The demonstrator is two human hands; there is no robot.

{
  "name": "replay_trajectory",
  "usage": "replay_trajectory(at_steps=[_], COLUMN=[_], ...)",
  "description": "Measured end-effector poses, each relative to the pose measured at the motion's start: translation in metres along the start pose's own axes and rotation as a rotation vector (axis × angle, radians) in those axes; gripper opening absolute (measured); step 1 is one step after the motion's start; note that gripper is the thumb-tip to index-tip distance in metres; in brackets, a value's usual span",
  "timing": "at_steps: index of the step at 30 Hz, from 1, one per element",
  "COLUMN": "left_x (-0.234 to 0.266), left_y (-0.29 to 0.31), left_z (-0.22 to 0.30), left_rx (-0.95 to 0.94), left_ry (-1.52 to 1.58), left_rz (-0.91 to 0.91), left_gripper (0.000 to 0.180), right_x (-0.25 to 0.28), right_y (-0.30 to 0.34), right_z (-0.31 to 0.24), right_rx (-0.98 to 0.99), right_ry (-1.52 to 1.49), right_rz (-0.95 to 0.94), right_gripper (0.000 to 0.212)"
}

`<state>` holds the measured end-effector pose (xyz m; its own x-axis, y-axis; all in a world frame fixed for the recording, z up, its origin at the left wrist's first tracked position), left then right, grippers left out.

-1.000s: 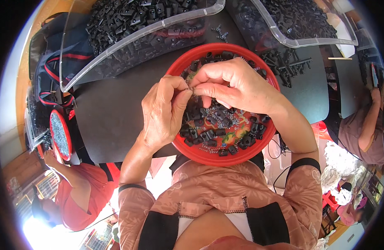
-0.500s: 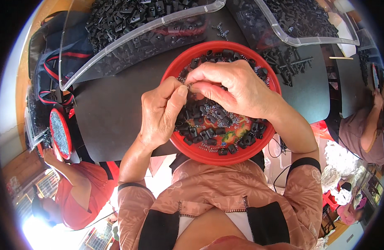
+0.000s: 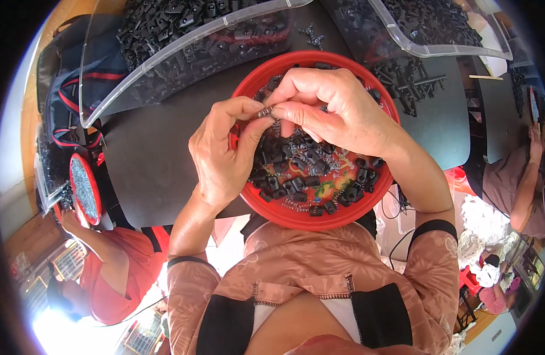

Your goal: The person assembles plastic cord locks by taking metal springs and plastic components from a round tray, inserting the springs into the plastic pieces, and pressing the parts together by hand.

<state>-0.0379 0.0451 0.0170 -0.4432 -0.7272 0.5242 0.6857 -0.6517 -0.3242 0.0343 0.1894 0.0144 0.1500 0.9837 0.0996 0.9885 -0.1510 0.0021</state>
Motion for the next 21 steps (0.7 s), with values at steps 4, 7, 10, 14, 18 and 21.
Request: replay_trajectory(at_steps=[4,7,10,14,18,21], left_x=[-0.001,-0.002,-0.002,-0.004,-0.003,-0.001], left_y=[0.002,0.001,-0.001,-0.001,-0.001,-0.001], left_z=[-0.002,-0.004,-0.004,-0.005,-0.006,-0.004], left_rx=[-0.049,0.006,0.154,0.202,0.175,0.091], left_ry=[-0.031,-0.008,0.14,0.227,0.238,0.156], left_rz=[-0.006,-0.077,-0.114,-0.14,-0.092,-0.05], left_gripper=[0.016,0.013,0.008,0.007,0.008,0.007], right_x=[-0.002,-0.003,-0.004,-0.004,-0.004,-0.004], right_y=[0.0,0.0,0.002,0.003,-0.001,0.0], right_z=[0.002,0.004,-0.003,-0.005,0.007,0.004], right_rx=[-0.016,0.034,0.381,0.378,0.189,0.241], right_ry=[-0.034,0.035,0.307,0.281,0.136,0.123], right_rz=[-0.009,0.009,0.108,0.137,0.107,0.091], right_gripper=[0.008,0.008,0.009,0.011,0.011,0.012])
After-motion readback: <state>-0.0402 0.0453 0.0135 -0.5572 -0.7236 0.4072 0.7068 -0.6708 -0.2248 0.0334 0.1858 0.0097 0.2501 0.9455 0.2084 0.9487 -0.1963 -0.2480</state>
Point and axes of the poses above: each hand's wrist, its own y-axis away from the middle knuckle, its own x-axis out of the back of the hand, z = x × y, the point moved 6 cm from there along -y, towards the middle knuckle, and after that the axes turned 5 degrees about z, right-handed, at the moved point
